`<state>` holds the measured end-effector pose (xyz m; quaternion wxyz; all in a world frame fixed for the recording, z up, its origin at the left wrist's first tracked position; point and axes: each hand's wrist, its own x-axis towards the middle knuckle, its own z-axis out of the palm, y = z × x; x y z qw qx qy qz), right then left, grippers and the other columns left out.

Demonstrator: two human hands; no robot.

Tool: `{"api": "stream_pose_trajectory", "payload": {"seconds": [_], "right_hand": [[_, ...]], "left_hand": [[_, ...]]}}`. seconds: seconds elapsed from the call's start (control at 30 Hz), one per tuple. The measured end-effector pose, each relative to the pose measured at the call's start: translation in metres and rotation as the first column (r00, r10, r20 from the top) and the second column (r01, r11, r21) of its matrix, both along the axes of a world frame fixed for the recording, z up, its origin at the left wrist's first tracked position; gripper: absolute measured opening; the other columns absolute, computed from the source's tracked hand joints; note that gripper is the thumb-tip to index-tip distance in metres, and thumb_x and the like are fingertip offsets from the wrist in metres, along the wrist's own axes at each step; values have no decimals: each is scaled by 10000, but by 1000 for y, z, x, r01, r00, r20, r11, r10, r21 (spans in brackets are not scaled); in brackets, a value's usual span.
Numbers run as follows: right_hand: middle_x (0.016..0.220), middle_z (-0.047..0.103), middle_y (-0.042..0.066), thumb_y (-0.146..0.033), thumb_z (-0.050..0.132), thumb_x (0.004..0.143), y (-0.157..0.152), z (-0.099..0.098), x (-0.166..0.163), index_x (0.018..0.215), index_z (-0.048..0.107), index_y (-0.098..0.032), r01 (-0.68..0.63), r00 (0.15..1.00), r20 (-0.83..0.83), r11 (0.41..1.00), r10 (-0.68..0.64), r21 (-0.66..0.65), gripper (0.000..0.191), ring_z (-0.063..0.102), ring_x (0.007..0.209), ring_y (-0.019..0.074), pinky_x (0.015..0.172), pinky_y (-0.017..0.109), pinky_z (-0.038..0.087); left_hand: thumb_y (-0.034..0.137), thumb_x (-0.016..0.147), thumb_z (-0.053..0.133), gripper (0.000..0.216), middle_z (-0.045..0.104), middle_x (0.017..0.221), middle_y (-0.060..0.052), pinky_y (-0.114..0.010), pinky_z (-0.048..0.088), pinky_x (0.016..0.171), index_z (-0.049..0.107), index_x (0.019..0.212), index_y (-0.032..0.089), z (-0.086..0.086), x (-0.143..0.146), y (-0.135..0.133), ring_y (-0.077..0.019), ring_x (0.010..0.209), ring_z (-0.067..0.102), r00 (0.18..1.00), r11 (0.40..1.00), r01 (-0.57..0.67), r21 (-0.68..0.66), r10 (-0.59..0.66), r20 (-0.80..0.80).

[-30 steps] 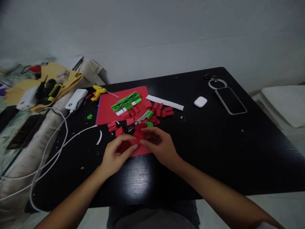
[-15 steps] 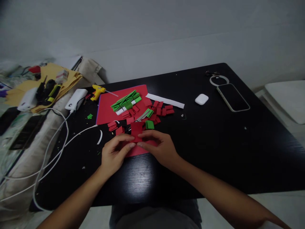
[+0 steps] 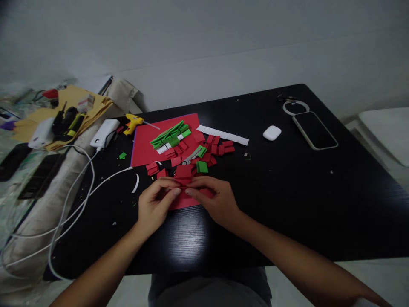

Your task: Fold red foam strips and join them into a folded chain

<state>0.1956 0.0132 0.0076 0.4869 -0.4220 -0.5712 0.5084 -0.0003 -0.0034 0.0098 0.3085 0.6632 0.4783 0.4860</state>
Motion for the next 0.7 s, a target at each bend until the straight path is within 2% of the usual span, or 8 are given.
{"api": "stream_pose_trajectory", "payload": {"seconds": [0.13,0.3,0.53,0.7], "right_hand": [[851,789,-1,-256,840,800,-2,2,-2,881,762,-242,2,999,-42,995,-6,-103,113,759,798,171,754,276,616],[900,779,2,-271,874,750,-2,2,-4,970,679,-243,16,992,-116,980,-40,-201,296,772,888,188,796,293,629],[938,807,30,-331,849,777,-2,-2,-5,952,746,-227,-36,993,-117,974,10,-226,228,776,887,206,849,342,630],[878,796,33,-373,861,756,-1,0,-4,897,768,-211,-4,997,-80,966,-18,-259,234,754,806,196,762,321,626]], "left_hand": [[215,905,749,52,734,831,-6,-212,530,701,708,908,183,-3,4,-1,-118,747,669,996,998,-51,-48,54,66],[208,863,782,114,703,769,20,-183,530,662,685,917,184,-2,10,-1,-97,691,655,979,991,-90,-97,106,176],[201,840,800,164,707,790,10,-198,557,705,675,945,186,-4,12,-1,-105,725,678,957,983,-86,-161,126,260],[186,847,788,143,694,796,7,-192,554,699,676,936,184,-5,14,-2,-98,724,671,949,982,-70,-176,120,290]]}}
